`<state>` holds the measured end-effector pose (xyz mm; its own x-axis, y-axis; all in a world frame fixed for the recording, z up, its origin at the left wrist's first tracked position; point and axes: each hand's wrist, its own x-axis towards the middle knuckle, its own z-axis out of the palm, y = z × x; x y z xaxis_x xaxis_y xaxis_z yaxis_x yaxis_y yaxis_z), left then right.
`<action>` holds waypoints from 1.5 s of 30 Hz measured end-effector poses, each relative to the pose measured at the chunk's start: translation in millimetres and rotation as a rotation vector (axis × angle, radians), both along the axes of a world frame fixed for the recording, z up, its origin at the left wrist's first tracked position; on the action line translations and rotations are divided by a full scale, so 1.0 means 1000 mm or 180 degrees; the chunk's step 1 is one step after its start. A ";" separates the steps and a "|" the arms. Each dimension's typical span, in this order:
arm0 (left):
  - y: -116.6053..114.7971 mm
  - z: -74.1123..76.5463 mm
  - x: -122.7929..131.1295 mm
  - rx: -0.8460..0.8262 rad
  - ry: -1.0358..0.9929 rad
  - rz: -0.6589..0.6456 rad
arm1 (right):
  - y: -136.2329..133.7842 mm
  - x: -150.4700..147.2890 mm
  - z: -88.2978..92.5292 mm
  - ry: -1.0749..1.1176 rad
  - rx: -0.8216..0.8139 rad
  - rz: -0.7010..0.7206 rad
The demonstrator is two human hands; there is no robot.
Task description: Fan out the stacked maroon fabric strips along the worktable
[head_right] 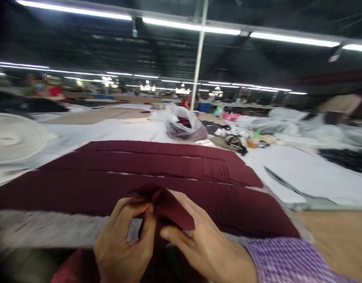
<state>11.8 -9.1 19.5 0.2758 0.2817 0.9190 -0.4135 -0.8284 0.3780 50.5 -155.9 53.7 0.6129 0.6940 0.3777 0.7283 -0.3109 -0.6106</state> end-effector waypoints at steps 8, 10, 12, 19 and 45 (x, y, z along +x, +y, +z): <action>-0.057 0.002 0.037 0.0231 0.0398 -0.1441 | -0.122 0.053 0.049 0.1471 0.0946 -0.1676; -0.071 -0.004 0.042 0.0439 0.0682 -0.1609 | -0.164 0.069 0.053 0.1991 0.0889 -0.1807; -0.086 -0.013 0.045 0.0710 0.0961 -0.1741 | -0.197 0.080 0.048 0.2149 0.0511 -0.1955; -0.127 -0.034 0.048 0.1481 0.1269 -0.1890 | -0.237 0.084 0.015 0.2326 -0.0072 -0.1944; -0.151 -0.034 0.060 0.2086 0.1684 -0.1875 | -0.228 0.074 0.002 0.1320 -0.0406 -0.2123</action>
<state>71.4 -160.2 -14.6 0.6223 -0.5426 0.5642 -0.7330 -0.6569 0.1766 124.7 -383.5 55.4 0.9877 0.1535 -0.0301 0.0848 -0.6873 -0.7214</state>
